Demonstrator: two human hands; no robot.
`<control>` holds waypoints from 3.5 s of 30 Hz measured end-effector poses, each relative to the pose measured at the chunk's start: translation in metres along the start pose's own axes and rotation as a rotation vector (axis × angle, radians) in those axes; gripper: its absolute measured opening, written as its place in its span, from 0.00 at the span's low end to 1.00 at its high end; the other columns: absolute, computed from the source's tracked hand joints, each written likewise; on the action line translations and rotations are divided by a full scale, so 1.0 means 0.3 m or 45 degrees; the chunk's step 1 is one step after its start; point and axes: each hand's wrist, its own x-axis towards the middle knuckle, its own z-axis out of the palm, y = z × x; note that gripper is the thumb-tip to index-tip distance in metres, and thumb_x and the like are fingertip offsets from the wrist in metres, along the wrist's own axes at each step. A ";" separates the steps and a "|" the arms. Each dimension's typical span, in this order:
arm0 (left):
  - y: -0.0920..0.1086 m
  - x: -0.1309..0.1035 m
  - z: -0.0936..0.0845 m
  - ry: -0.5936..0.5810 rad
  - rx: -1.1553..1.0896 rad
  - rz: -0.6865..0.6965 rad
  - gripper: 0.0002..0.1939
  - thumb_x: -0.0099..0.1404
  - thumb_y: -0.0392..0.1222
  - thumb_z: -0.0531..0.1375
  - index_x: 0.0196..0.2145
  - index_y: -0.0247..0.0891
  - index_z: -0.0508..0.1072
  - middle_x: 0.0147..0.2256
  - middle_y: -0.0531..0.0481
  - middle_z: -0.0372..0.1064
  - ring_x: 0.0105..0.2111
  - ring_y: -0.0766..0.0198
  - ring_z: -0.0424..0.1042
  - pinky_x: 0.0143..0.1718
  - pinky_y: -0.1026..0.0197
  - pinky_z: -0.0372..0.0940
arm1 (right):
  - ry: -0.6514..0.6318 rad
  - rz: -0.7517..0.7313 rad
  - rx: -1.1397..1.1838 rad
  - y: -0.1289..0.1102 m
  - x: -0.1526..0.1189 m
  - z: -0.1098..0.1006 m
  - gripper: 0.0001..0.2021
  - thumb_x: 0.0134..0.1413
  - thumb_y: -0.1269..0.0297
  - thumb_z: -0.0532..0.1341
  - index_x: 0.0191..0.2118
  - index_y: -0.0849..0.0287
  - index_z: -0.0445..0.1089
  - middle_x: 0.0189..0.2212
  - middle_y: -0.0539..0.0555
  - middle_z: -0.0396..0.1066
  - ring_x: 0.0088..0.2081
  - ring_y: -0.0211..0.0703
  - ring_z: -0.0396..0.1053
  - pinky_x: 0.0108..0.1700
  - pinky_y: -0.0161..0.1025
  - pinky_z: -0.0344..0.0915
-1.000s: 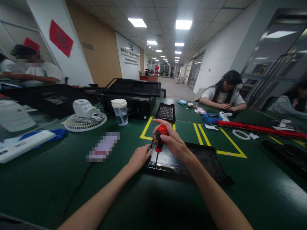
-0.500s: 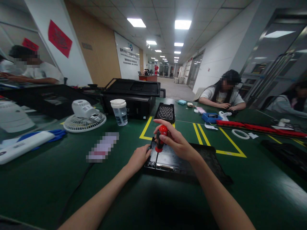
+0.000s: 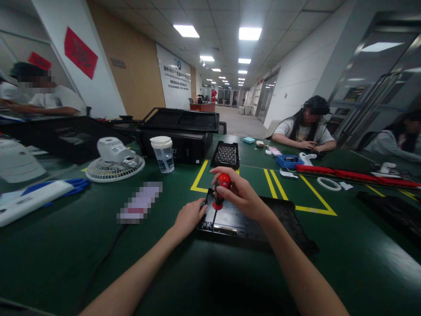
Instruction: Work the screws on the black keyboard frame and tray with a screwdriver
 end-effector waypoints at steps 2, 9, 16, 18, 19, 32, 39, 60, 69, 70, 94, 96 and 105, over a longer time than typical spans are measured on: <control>0.002 -0.001 -0.003 -0.009 0.001 -0.001 0.16 0.64 0.46 0.47 0.47 0.43 0.64 0.41 0.47 0.70 0.41 0.59 0.70 0.40 0.62 0.60 | 0.012 -0.003 -0.039 -0.001 0.000 -0.001 0.17 0.57 0.67 0.52 0.52 0.57 0.56 0.37 0.53 0.61 0.32 0.36 0.62 0.33 0.34 0.63; 0.004 -0.002 -0.005 -0.008 0.013 -0.001 0.15 0.64 0.46 0.47 0.47 0.43 0.64 0.40 0.47 0.70 0.39 0.60 0.70 0.38 0.63 0.60 | 0.100 -0.057 -0.164 0.000 0.002 0.005 0.15 0.56 0.68 0.53 0.50 0.59 0.58 0.37 0.54 0.62 0.33 0.37 0.62 0.32 0.33 0.62; 0.017 -0.004 -0.012 -0.023 0.007 -0.044 0.15 0.64 0.45 0.47 0.47 0.43 0.64 0.41 0.47 0.70 0.40 0.60 0.70 0.39 0.62 0.60 | 0.204 -0.069 -0.254 0.006 0.004 0.021 0.14 0.54 0.66 0.56 0.47 0.58 0.61 0.36 0.54 0.63 0.34 0.38 0.62 0.32 0.33 0.62; 0.018 -0.004 -0.013 -0.026 0.007 -0.041 0.15 0.64 0.45 0.47 0.47 0.43 0.64 0.41 0.47 0.70 0.40 0.60 0.70 0.39 0.62 0.60 | 0.236 -0.076 -0.273 0.010 0.007 0.024 0.13 0.53 0.66 0.56 0.46 0.58 0.62 0.36 0.54 0.63 0.34 0.38 0.62 0.32 0.33 0.62; 0.018 -0.004 -0.013 -0.024 0.007 -0.036 0.15 0.64 0.45 0.47 0.47 0.43 0.64 0.41 0.47 0.70 0.40 0.60 0.70 0.39 0.63 0.60 | 0.250 -0.084 -0.286 0.012 0.008 0.026 0.13 0.53 0.66 0.56 0.46 0.58 0.62 0.36 0.53 0.63 0.34 0.38 0.62 0.32 0.33 0.62; 0.016 0.002 -0.005 -0.027 0.089 -0.063 0.15 0.65 0.47 0.46 0.44 0.40 0.65 0.38 0.46 0.71 0.37 0.58 0.71 0.35 0.62 0.60 | 0.349 -0.131 -0.397 0.011 0.013 0.065 0.07 0.51 0.69 0.56 0.38 0.58 0.60 0.32 0.52 0.62 0.35 0.40 0.63 0.40 0.40 0.61; 0.018 0.002 -0.005 -0.024 0.086 -0.051 0.15 0.65 0.46 0.47 0.43 0.40 0.67 0.39 0.46 0.71 0.37 0.59 0.70 0.35 0.62 0.60 | 0.276 -0.116 -0.150 0.018 0.010 0.083 0.12 0.54 0.70 0.54 0.46 0.57 0.59 0.35 0.52 0.65 0.32 0.36 0.65 0.37 0.36 0.62; 0.018 -0.005 -0.010 -0.020 0.050 -0.043 0.15 0.65 0.46 0.47 0.45 0.41 0.65 0.40 0.47 0.71 0.38 0.59 0.70 0.36 0.63 0.60 | 0.206 -0.060 0.090 0.012 0.003 0.068 0.14 0.59 0.66 0.46 0.49 0.58 0.60 0.29 0.50 0.64 0.29 0.37 0.64 0.34 0.36 0.62; 0.036 -0.012 -0.027 -0.050 0.041 -0.079 0.15 0.65 0.46 0.47 0.46 0.41 0.64 0.40 0.46 0.70 0.39 0.59 0.70 0.37 0.62 0.61 | 0.141 -0.095 -0.047 0.001 0.003 0.044 0.16 0.60 0.65 0.44 0.52 0.55 0.60 0.40 0.54 0.64 0.39 0.41 0.64 0.45 0.42 0.60; 0.040 -0.012 -0.029 -0.056 0.035 -0.087 0.15 0.65 0.46 0.47 0.46 0.41 0.64 0.40 0.46 0.70 0.39 0.59 0.70 0.38 0.62 0.61 | 0.131 -0.108 -0.077 -0.002 0.003 0.040 0.16 0.60 0.65 0.45 0.52 0.55 0.61 0.42 0.54 0.64 0.41 0.41 0.63 0.46 0.42 0.59; 0.039 -0.013 -0.028 -0.060 -0.009 -0.084 0.15 0.64 0.46 0.47 0.46 0.41 0.66 0.42 0.45 0.70 0.39 0.59 0.70 0.38 0.62 0.61 | 0.071 -0.111 -0.060 -0.015 -0.005 0.012 0.11 0.57 0.63 0.52 0.45 0.57 0.65 0.38 0.54 0.63 0.38 0.38 0.64 0.35 0.35 0.65; 0.034 -0.010 -0.023 -0.049 -0.007 -0.076 0.16 0.64 0.46 0.47 0.46 0.42 0.65 0.41 0.45 0.70 0.39 0.59 0.70 0.38 0.62 0.61 | 0.078 -0.110 -0.065 -0.015 -0.005 0.013 0.11 0.57 0.63 0.52 0.44 0.58 0.65 0.38 0.54 0.63 0.37 0.38 0.64 0.35 0.35 0.65; 0.031 -0.011 -0.022 -0.043 -0.005 -0.063 0.16 0.65 0.47 0.47 0.47 0.42 0.64 0.41 0.45 0.70 0.40 0.59 0.70 0.38 0.62 0.61 | 0.138 -0.116 -0.173 -0.015 -0.003 0.015 0.10 0.56 0.63 0.53 0.43 0.59 0.65 0.38 0.54 0.65 0.36 0.38 0.65 0.36 0.35 0.64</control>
